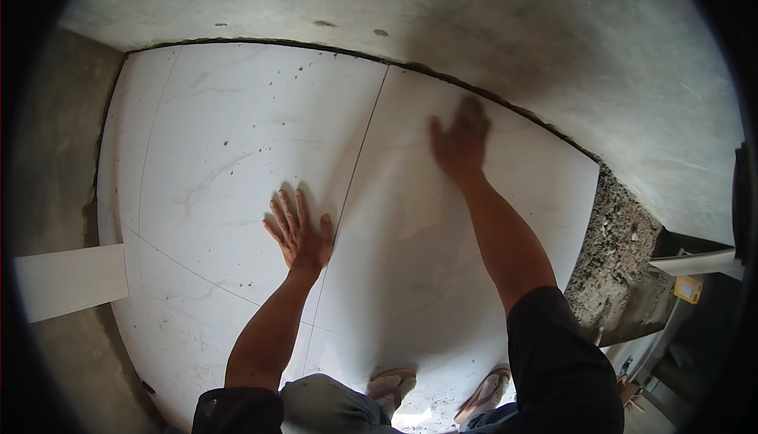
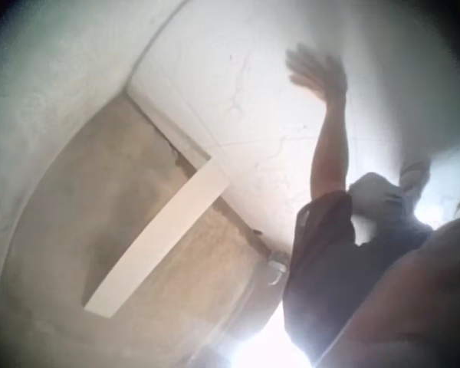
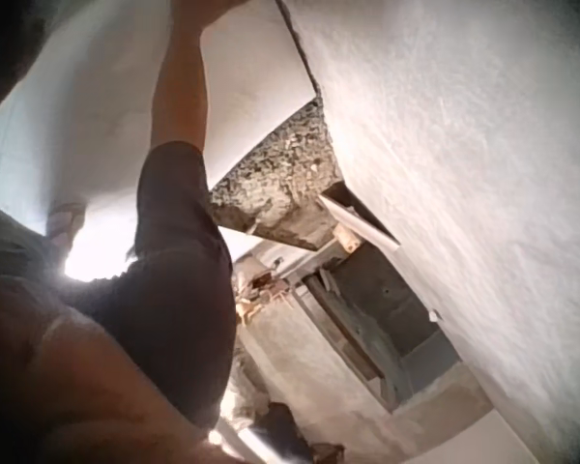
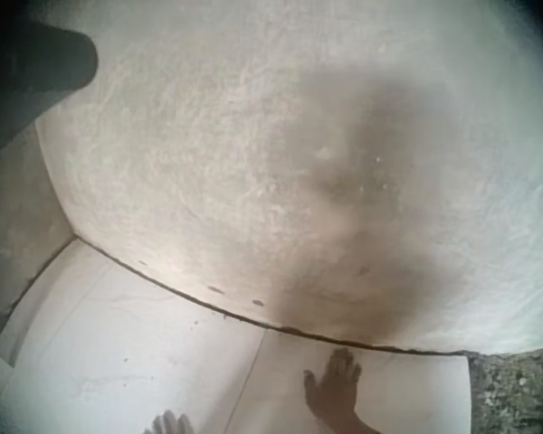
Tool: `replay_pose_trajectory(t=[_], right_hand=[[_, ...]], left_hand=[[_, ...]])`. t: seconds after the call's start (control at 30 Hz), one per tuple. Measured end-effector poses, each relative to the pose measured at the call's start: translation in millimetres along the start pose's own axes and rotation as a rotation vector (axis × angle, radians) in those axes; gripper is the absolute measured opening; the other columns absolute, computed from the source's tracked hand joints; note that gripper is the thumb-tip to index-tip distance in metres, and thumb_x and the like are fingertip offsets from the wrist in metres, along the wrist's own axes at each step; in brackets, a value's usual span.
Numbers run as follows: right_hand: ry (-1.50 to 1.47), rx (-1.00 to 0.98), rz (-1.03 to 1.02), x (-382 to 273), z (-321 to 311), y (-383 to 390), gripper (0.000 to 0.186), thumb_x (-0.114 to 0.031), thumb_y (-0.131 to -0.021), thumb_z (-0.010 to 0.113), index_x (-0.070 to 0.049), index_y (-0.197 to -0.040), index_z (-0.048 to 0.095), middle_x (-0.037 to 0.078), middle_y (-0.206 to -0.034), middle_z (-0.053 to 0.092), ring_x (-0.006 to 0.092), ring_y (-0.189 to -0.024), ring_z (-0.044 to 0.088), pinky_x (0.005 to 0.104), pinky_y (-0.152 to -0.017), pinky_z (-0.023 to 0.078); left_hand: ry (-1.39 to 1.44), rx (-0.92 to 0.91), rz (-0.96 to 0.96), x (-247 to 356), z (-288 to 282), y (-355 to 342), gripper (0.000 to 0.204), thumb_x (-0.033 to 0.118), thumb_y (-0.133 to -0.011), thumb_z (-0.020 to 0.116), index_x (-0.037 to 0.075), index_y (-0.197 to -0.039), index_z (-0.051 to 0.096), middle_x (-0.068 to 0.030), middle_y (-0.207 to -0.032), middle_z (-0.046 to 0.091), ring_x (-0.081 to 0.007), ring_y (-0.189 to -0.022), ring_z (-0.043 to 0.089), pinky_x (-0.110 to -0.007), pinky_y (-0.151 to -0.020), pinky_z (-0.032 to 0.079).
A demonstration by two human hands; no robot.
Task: The person taps a large white tile into place with a rubber mallet, lifts it to reveal the mortar bed, and uses a trowel to spread and smooth mortar from a bucket before repositioning the tile and tapping it down again.
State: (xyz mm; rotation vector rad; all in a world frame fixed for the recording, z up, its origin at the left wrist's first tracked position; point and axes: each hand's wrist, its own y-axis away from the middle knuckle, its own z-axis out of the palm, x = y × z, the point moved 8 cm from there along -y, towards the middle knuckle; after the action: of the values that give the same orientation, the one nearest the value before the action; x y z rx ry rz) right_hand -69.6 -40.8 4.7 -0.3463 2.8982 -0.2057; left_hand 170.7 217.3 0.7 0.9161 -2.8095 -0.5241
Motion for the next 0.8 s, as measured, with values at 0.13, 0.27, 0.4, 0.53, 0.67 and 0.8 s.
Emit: replay_pose_trajectory(t=[0.13, 0.27, 0.4, 0.53, 0.67, 0.8], right_hand=[[0.220, 0.038, 0.326, 25.4, 29.7, 13.1, 0.068, -0.042, -0.094, 0.044, 0.007, -0.141, 0.034, 0.022, -0.153, 0.025, 0.0398, -0.142, 0.016, 0.0565, -0.113, 0.012], [-0.289, -0.117, -0.373, -93.6, 28.7, -22.5, 0.068, -0.046, -0.092, 0.047, 0.001, -0.140, 0.038, 0.020, -0.149, 0.033, 0.0311, -0.142, 0.023, 0.0513, -0.117, 0.011], [-0.214, -0.036, -0.208, 6.6, 10.5, -21.7, 0.076, -0.052, -0.092, 0.043, 0.002, -0.144, 0.030, 0.017, -0.152, 0.029, 0.0308, -0.143, 0.019, 0.0463, -0.118, 0.010], [-0.070, -0.067, -0.012, 173.9, -29.6, 20.1, 0.080, -0.056, -0.093, 0.038, 0.001, -0.148, 0.023, 0.016, -0.155, 0.022, 0.0310, -0.145, 0.015, 0.0463, -0.118, 0.008], [0.140, -0.025, 0.258, 343.3, -62.1, 67.3, 0.086, -0.062, -0.093, 0.034, -0.001, -0.150, 0.016, 0.017, -0.157, 0.018, 0.0288, -0.146, 0.010, 0.0481, -0.118, 0.006], [0.246, -0.108, 0.996, 491.9, -122.1, 131.9, 0.076, -0.054, -0.096, 0.033, 0.000, -0.149, 0.020, 0.019, -0.157, 0.017, 0.0320, -0.146, 0.009, 0.0556, -0.115, 0.006]], left_hand=[[-0.028, 0.015, 0.014, 16.3, 0.0, -3.5, 0.077, 0.048, -0.094, 0.038, 0.012, -0.154, 0.006, -0.0140, -0.160, -0.003, -0.0303, -0.147, -0.009, -0.052, -0.116, -0.009], [-0.021, 0.253, 0.167, 22.2, 11.8, -6.5, 0.076, 0.042, -0.091, 0.046, 0.014, -0.153, 0.012, -0.0104, -0.160, 0.004, -0.0302, -0.147, 0.002, -0.054, -0.116, 0.000], [-0.101, 0.311, 0.096, 4.9, 15.4, -2.5, 0.072, 0.041, -0.093, 0.044, 0.019, -0.154, 0.012, -0.0070, -0.161, 0.005, -0.0315, -0.147, 0.004, -0.054, -0.116, 0.001], [-0.128, 0.308, 0.088, 6.6, 18.0, -2.6, 0.068, 0.046, -0.096, 0.036, 0.019, -0.154, 0.013, -0.0077, -0.161, 0.006, -0.0302, -0.147, 0.004, -0.054, -0.116, 0.003], [-0.128, 0.321, 0.081, 6.0, 23.3, -5.7, 0.068, 0.053, -0.097, 0.029, 0.018, -0.153, 0.014, -0.0079, -0.160, 0.007, -0.0299, -0.147, 0.006, -0.053, -0.117, 0.004], [-0.147, 0.363, 0.090, -3.0, 28.8, -13.9, 0.067, 0.056, -0.098, 0.028, 0.020, -0.153, 0.015, -0.0060, -0.160, 0.010, -0.0297, -0.147, 0.009, -0.054, -0.116, 0.006]])
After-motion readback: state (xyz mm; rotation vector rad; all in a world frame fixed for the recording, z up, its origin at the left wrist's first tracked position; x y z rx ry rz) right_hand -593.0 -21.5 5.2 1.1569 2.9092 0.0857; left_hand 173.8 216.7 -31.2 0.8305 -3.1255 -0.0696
